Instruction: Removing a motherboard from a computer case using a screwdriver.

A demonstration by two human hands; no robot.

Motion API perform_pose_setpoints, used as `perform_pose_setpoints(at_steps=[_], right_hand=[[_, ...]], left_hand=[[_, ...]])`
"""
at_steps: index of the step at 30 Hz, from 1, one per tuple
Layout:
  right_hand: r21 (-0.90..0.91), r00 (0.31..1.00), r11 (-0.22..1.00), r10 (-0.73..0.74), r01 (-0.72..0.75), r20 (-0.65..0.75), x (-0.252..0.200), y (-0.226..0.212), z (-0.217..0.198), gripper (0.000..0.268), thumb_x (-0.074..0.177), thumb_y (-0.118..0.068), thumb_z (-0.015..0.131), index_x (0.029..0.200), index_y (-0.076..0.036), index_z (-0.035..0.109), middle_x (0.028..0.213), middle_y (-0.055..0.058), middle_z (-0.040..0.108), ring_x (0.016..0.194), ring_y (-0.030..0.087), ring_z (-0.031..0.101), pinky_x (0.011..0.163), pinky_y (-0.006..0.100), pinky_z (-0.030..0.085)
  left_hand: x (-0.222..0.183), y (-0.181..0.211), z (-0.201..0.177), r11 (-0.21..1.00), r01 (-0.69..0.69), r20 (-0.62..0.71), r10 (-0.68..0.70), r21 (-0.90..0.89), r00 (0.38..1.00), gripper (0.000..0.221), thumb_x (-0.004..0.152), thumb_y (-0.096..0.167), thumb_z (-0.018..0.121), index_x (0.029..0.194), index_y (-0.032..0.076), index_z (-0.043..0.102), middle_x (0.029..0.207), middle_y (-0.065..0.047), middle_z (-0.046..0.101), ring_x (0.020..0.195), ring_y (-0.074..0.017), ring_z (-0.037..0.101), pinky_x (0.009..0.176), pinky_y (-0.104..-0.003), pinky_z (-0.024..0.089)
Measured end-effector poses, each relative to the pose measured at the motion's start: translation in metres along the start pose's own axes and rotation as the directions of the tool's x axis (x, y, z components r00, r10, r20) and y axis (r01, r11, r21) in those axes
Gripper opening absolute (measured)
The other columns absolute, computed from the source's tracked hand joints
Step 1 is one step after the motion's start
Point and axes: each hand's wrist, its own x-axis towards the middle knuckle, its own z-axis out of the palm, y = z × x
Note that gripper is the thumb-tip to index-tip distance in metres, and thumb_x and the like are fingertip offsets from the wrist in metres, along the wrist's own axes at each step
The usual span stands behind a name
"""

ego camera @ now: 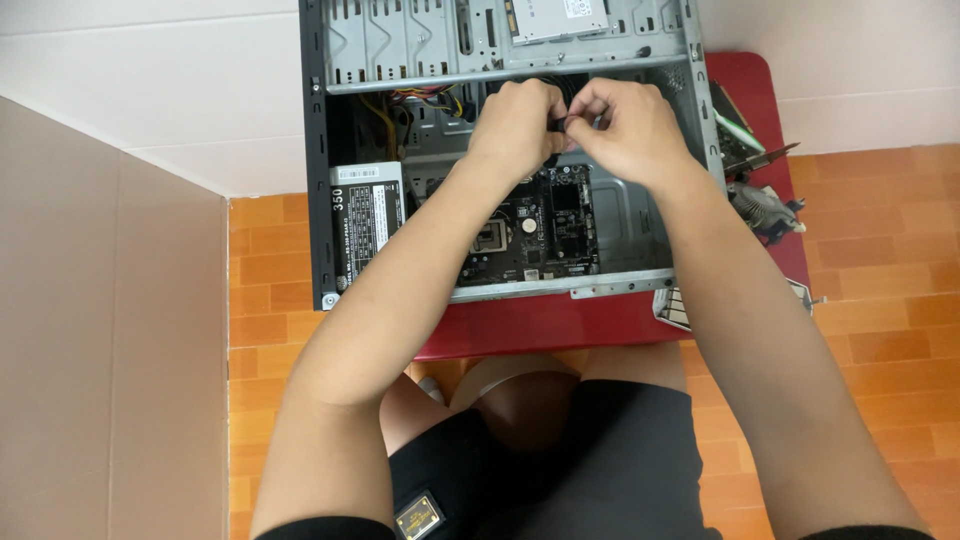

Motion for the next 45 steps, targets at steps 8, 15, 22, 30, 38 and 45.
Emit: perform_pose_setpoints(at_steps=[8,15,22,30,38,45], right_hand=[[-0.053,0.999,0.998,0.015,-0.017,-0.038,-0.001,0.012,0.006,0.005,0.086,-0.01,0.073,0.088,-0.005,0.072,0.072,0.003,0.069,0.058,0.017,0.061,0.054,0.029,0.046],[-0.095,0.999,0.995,0.027,-0.03,-0.03,0.0,0.016,0.007,0.009,0.084,-0.015,0.073,0.086,-0.006,0.071,0.072,0.004,0.071,0.06,0.019,0.064,0.057,0.031,0.049],[-0.068,0.995,0.993,0.1,-0.1,-0.006,0.002,0.023,0.009,0.017,0.085,-0.019,0.071,0.096,-0.006,0.069,0.082,0.005,0.072,0.066,0.022,0.067,0.063,0.033,0.052],[0.016,0.959,0.969,0.24,-0.245,0.151,0.003,0.03,0.013,0.035,0.096,-0.032,0.066,0.11,-0.001,0.066,0.094,0.011,0.071,0.079,0.022,0.067,0.069,0.032,0.052],[-0.034,0.844,0.905,0.408,-0.424,0.349,-0.006,0.015,0.0,0.056,0.096,-0.049,0.052,0.116,0.001,0.071,0.097,0.016,0.077,0.085,0.031,0.073,0.077,0.046,0.054],[0.01,0.849,0.912,0.377,-0.41,0.371,-0.006,0.013,0.002,0.053,0.096,-0.044,0.052,0.116,0.002,0.069,0.097,0.014,0.077,0.086,0.031,0.073,0.08,0.044,0.054]], left_hand=[[-0.002,0.007,0.0,1.0,0.002,0.046,-0.001,-0.028,0.999,0.025,0.072,-0.006,0.07,0.084,0.014,0.078,0.065,0.004,0.076,0.064,-0.0157,0.075,0.07,-0.033,0.057],[-0.003,0.002,-0.002,0.997,-0.072,0.089,0.072,0.0,0.993,0.039,0.069,-0.01,0.069,0.095,0.017,0.083,0.071,0.001,0.076,0.066,-0.0189,0.074,0.071,-0.037,0.058],[-0.003,0.0,-0.001,0.973,-0.168,0.118,0.15,0.157,0.982,0.037,0.079,0.009,0.075,0.114,0.017,0.08,0.101,-0.012,0.075,0.087,-0.037,0.072,0.078,-0.048,0.058],[0.002,0.003,0.005,0.979,-0.081,0.022,0.078,0.189,0.997,0.027,0.07,0.017,0.084,0.096,0.023,0.085,0.084,-0.013,0.076,0.076,-0.0353,0.074,0.075,-0.047,0.06],[0.005,0.01,0.015,0.975,-0.115,0.096,0.098,0.189,0.991,0.01,0.078,0.006,0.075,0.075,0.014,0.08,0.073,-0.018,0.074,0.079,-0.0462,0.076,0.068,-0.052,0.065],[-0.001,0.013,0.011,0.947,-0.214,0.065,0.205,0.238,0.977,0.01,0.076,-0.009,0.069,0.075,-0.002,0.076,0.07,-0.026,0.071,0.075,-0.0507,0.074,0.062,-0.052,0.064]])
